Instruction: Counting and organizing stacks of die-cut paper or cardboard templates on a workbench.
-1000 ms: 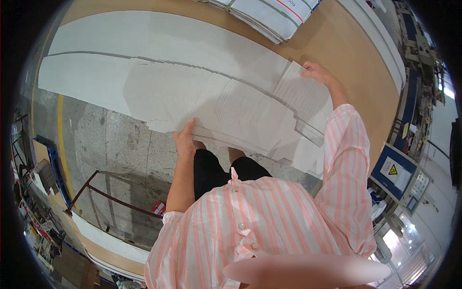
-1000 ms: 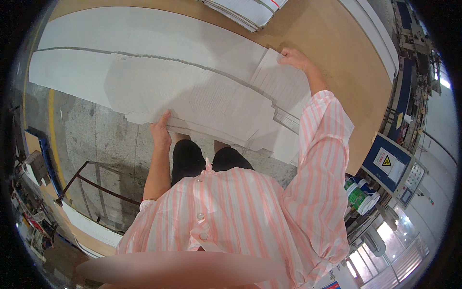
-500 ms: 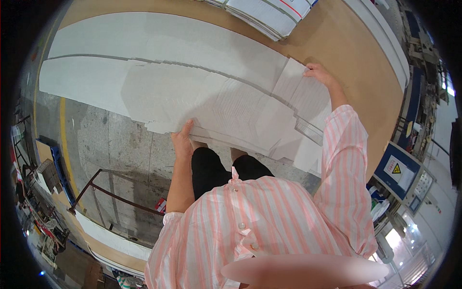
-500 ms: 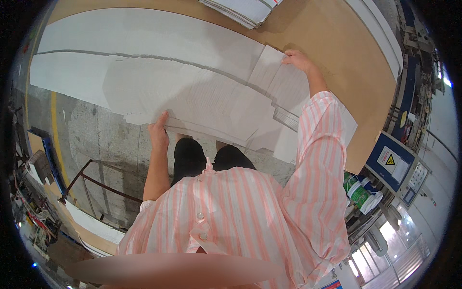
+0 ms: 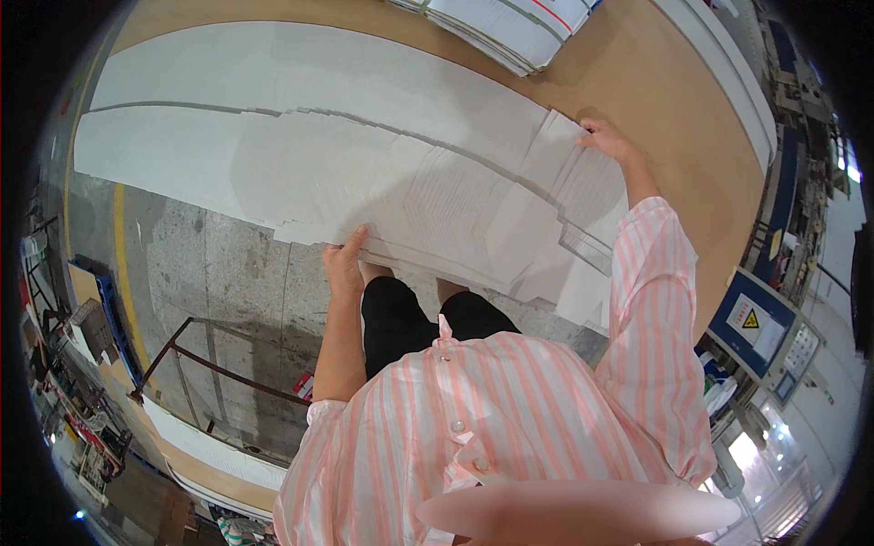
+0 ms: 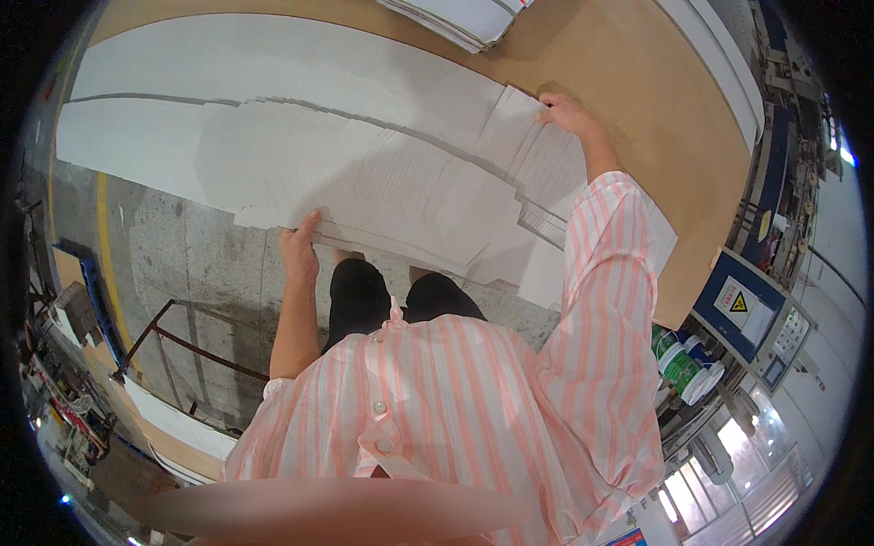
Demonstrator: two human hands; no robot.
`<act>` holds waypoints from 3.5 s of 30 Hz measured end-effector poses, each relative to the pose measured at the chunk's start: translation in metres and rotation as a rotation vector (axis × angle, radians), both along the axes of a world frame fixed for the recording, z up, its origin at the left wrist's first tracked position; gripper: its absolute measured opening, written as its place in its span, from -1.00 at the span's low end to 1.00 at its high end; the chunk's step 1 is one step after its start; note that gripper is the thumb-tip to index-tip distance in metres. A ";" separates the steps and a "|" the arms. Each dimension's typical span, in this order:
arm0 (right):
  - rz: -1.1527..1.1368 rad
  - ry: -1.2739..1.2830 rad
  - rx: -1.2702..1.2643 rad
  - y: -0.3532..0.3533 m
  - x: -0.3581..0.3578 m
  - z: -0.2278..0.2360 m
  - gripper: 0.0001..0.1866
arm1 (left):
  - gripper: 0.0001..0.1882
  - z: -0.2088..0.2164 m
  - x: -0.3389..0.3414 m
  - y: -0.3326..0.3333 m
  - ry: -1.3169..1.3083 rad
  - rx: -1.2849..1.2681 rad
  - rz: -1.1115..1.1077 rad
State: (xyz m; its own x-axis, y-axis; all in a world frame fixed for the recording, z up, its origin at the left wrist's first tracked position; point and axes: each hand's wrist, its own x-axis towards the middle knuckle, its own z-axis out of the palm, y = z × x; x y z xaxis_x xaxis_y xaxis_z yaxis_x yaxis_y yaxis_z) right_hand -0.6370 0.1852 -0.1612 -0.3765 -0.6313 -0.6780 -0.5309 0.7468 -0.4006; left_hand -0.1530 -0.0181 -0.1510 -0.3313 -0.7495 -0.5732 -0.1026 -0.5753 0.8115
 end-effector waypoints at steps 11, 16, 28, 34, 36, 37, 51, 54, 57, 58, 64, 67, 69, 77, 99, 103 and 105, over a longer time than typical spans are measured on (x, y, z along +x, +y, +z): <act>0.122 0.767 -0.323 -0.031 0.071 0.012 -0.61 | -0.66 -0.007 0.005 0.005 0.013 0.124 0.118; 0.039 0.144 -0.573 -0.157 0.183 0.029 -0.68 | -0.64 0.008 0.009 -0.009 -0.021 0.226 0.021; 0.225 0.345 -0.536 -0.349 0.287 0.007 -0.76 | -0.66 -0.061 0.015 0.008 0.103 0.367 -0.177; 0.057 0.394 -0.545 -0.327 0.280 0.004 -0.78 | -0.51 -0.021 0.017 -0.018 -0.006 0.359 -0.259; 0.017 0.361 -0.542 -0.318 0.279 0.003 -0.79 | -0.45 -0.017 0.019 -0.023 -0.123 0.333 -0.333; -0.020 0.326 -0.543 -0.314 0.278 0.002 -0.80 | -0.45 -0.017 0.019 -0.023 -0.122 0.336 -0.340; -0.155 0.254 -0.604 -0.300 0.297 0.002 -0.83 | -0.45 -0.029 0.029 -0.019 0.021 0.316 -0.412; -0.129 0.308 -0.617 -0.298 0.297 -0.002 -0.83 | -0.45 -0.022 0.027 -0.022 0.049 0.262 -0.363; -0.077 0.310 -0.629 -0.298 0.300 0.004 -0.82 | -0.44 -0.043 0.032 -0.013 0.025 0.309 -0.412; -0.078 0.266 -0.623 -0.299 0.301 0.006 -0.81 | -0.44 -0.049 0.033 -0.010 0.026 0.309 -0.414; 0.010 0.483 -0.644 -0.296 0.315 0.003 -0.77 | -0.43 -0.036 0.035 -0.020 0.035 0.312 -0.438; -0.110 0.227 -0.602 -0.298 0.303 0.004 -0.74 | -0.45 -0.023 0.037 -0.034 -0.031 0.374 -0.527; -0.175 0.235 -0.664 -0.293 0.295 0.002 -0.74 | -0.45 -0.012 0.039 -0.041 0.167 0.726 -0.398; -0.081 0.636 -0.464 -0.219 0.279 0.009 -0.77 | -0.77 0.017 0.066 -0.163 -0.259 -0.345 -0.300; -0.207 0.627 -0.653 -0.268 0.335 -0.008 -0.80 | -0.57 0.003 0.040 -0.188 -0.492 -0.753 -0.339; -0.188 0.605 -0.684 -0.285 0.333 -0.007 -0.78 | -0.59 0.007 0.037 -0.187 -0.474 -0.743 -0.305; -0.163 0.612 -0.675 -0.292 0.337 -0.009 -0.77 | -0.61 0.008 0.034 -0.188 -0.462 -0.716 -0.283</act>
